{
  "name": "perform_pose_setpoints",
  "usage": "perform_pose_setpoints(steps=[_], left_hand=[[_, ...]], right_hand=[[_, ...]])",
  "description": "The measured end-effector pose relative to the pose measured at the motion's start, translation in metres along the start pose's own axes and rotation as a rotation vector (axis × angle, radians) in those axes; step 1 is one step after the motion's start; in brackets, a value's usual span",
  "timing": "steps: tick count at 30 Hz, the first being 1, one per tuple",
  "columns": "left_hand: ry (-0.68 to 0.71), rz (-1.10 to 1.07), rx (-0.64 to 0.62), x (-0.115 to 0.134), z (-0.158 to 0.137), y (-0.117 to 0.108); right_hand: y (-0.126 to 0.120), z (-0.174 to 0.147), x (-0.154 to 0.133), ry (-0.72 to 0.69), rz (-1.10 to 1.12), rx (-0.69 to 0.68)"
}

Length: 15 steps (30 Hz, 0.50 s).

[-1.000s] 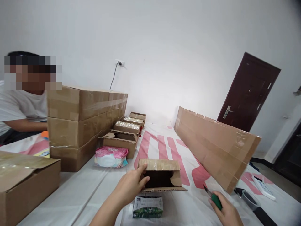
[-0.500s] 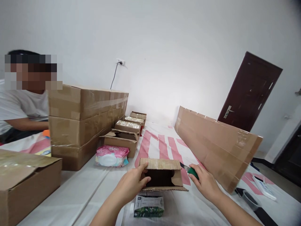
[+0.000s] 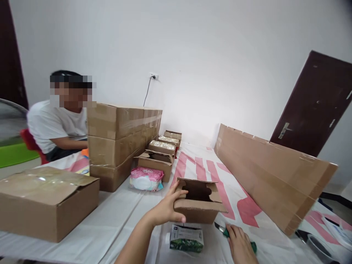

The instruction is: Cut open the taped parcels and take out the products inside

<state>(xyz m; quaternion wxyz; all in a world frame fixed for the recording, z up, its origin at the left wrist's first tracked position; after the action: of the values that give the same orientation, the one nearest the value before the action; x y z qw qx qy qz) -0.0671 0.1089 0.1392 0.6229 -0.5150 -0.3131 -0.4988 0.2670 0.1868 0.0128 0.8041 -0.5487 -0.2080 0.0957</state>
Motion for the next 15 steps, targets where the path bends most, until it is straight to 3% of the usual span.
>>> perform_pose_setpoints(steps=[2, 4, 7, 10, 15], left_hand=[[0.013, -0.024, 0.038, -0.008, 0.003, -0.001], [-0.038, 0.03, 0.221, -0.019, 0.006, -0.006], [-0.236, 0.201, 0.413, -0.037, 0.007, -0.011], [-0.414, 0.309, 0.302, -0.047, 0.0, -0.01], [-0.522, 0.338, -0.068, -0.05, -0.018, 0.0]], right_hand=[[0.011, -0.003, 0.004, -0.033, -0.054, 0.198], [0.014, -0.006, 0.008, -0.088, -0.064, 0.38], [0.005, -0.007, 0.004, -0.19, 0.029, 0.47], [-0.01, -0.008, -0.015, -0.231, 0.259, 0.334], [-0.017, -0.004, -0.068, -0.22, 0.634, -0.068]])
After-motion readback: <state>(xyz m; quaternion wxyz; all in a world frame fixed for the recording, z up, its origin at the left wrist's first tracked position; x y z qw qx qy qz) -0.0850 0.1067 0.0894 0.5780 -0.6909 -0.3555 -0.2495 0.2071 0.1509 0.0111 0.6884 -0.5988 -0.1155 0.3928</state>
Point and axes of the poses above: each hand's wrist, its own z-axis towards the middle knuckle, its own y-axis out of the palm, x = y × z, the point moved 5 cm from there along z, towards the middle knuckle, and after that the axes turned 15 degrees about -z, right-handed, at the moved point
